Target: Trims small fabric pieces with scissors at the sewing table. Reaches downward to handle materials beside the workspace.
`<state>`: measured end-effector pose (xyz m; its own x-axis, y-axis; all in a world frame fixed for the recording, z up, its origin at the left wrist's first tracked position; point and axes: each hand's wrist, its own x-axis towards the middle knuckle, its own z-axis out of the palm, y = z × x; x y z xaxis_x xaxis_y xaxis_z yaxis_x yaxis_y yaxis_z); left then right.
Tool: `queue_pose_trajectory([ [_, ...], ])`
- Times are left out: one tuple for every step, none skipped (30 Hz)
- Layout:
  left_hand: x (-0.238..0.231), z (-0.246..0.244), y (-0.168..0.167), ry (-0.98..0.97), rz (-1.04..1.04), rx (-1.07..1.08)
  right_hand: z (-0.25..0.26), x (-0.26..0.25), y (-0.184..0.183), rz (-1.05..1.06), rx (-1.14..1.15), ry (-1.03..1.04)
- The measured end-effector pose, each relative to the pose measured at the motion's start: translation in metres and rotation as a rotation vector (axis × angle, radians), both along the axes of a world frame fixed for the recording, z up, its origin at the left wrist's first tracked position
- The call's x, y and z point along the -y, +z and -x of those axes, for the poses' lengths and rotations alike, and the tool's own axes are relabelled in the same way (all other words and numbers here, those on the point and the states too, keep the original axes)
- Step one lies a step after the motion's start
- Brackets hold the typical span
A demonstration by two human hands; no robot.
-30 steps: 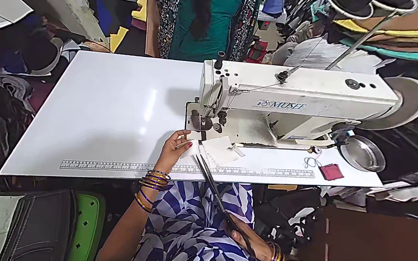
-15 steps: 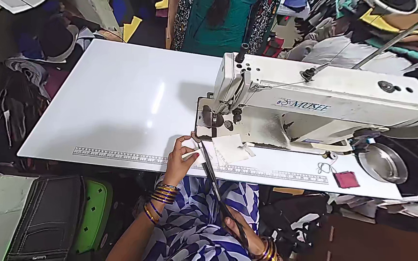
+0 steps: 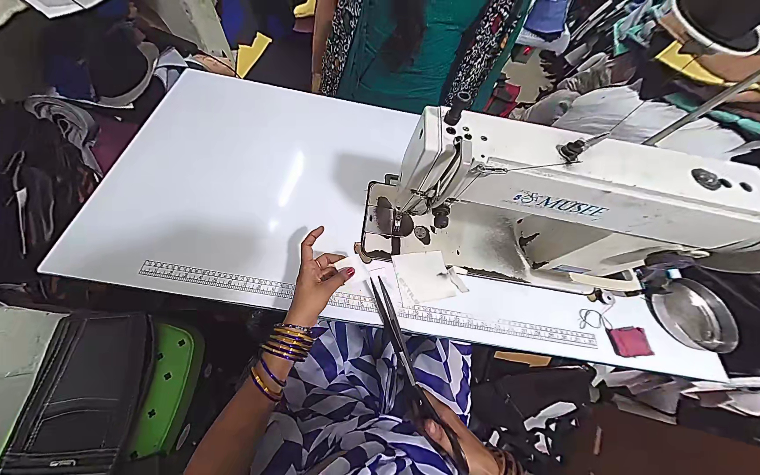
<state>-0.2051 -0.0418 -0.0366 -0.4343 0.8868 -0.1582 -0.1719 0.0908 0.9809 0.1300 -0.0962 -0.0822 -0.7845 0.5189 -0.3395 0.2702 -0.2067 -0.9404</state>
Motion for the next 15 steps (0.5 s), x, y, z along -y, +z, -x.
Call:
queue_pose_trajectory([
  [-0.002,-0.004,0.001,0.007,-0.001,0.044,0.0,-0.001,-0.001,0.01,-0.009,0.004],
  [-0.004,-0.008,-0.001,0.003,0.0,0.054,0.001,-0.001,-0.002,0.01,-0.014,0.001],
  [-0.004,-0.011,-0.004,-0.009,0.003,0.039,0.004,-0.002,-0.003,0.003,-0.017,-0.009],
  [-0.004,-0.015,-0.007,-0.022,0.009,0.007,0.007,-0.002,-0.003,-0.008,-0.023,-0.019],
  [-0.003,-0.018,-0.011,-0.036,0.012,-0.033,0.011,-0.002,-0.003,-0.017,-0.029,-0.033],
  [-0.001,-0.021,-0.014,-0.048,0.012,-0.069,0.015,-0.003,-0.002,-0.024,-0.032,-0.046],
  [0.001,-0.024,-0.016,-0.054,0.012,-0.097,0.019,-0.002,-0.001,-0.025,-0.029,-0.059],
  [0.002,-0.027,-0.017,-0.05,0.008,-0.119,0.022,-0.002,0.0,-0.018,-0.019,-0.076],
  [0.002,-0.029,-0.017,-0.043,0.002,-0.137,0.025,-0.002,0.002,-0.004,-0.01,-0.1],
  [0.002,-0.03,-0.017,-0.038,-0.002,-0.143,0.029,-0.001,0.003,0.013,-0.001,-0.129],
  [0.002,-0.031,-0.016,-0.037,-0.002,-0.143,0.032,-0.001,0.004,0.02,0.002,-0.158],
  [0.001,-0.031,-0.015,-0.039,-0.006,-0.145,0.034,0.001,0.005,0.016,-0.001,-0.182],
  [0.001,-0.031,-0.016,-0.045,-0.007,-0.158,0.036,0.002,0.006,0.008,-0.004,-0.207],
  [0.0,-0.03,-0.015,-0.053,-0.005,-0.199,0.037,0.003,0.007,-0.002,-0.006,-0.227],
  [-0.001,-0.028,-0.015,-0.06,-0.001,-0.291,0.037,0.005,0.009,0.001,-0.016,-0.242],
])
